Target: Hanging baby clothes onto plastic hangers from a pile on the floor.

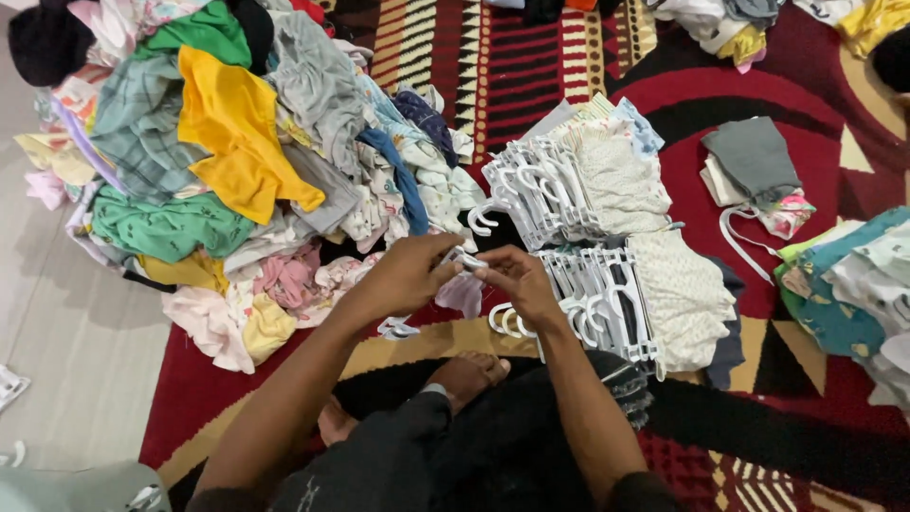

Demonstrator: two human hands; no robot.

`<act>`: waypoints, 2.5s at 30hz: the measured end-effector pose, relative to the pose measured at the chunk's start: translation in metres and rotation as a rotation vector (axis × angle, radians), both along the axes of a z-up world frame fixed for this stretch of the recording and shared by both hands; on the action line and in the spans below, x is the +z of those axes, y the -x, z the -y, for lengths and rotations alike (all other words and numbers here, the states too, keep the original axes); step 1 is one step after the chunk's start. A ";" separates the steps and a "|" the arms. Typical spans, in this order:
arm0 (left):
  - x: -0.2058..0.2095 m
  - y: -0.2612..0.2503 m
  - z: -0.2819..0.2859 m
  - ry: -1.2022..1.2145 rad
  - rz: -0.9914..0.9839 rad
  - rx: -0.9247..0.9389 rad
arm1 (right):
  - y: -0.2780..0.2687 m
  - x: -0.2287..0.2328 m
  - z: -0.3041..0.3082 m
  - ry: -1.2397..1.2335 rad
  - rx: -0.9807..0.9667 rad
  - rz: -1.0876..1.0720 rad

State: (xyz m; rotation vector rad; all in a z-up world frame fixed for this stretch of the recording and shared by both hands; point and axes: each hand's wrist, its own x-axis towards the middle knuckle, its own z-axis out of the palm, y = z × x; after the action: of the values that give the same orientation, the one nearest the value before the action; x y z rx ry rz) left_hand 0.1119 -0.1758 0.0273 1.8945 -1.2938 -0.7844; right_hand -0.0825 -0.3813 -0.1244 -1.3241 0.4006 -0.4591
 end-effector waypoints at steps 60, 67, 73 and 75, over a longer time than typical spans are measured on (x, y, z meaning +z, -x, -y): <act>-0.075 0.007 -0.035 0.290 -0.138 0.167 | 0.010 -0.075 0.003 -0.058 0.070 0.159; -0.089 0.007 -0.029 0.233 -0.175 0.227 | 0.010 -0.068 -0.005 -0.040 0.032 0.112; -0.092 0.008 -0.026 0.169 -0.212 0.272 | 0.009 -0.068 -0.003 0.027 0.023 0.067; -0.091 0.009 -0.027 0.150 -0.210 0.281 | 0.009 -0.067 -0.004 0.001 0.015 0.046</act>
State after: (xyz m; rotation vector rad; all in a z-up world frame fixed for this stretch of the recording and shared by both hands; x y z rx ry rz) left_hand 0.1029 -0.1491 -0.0637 1.7713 -0.9087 -0.6971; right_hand -0.0914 -0.3774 -0.1919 -1.3141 0.3518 -0.4761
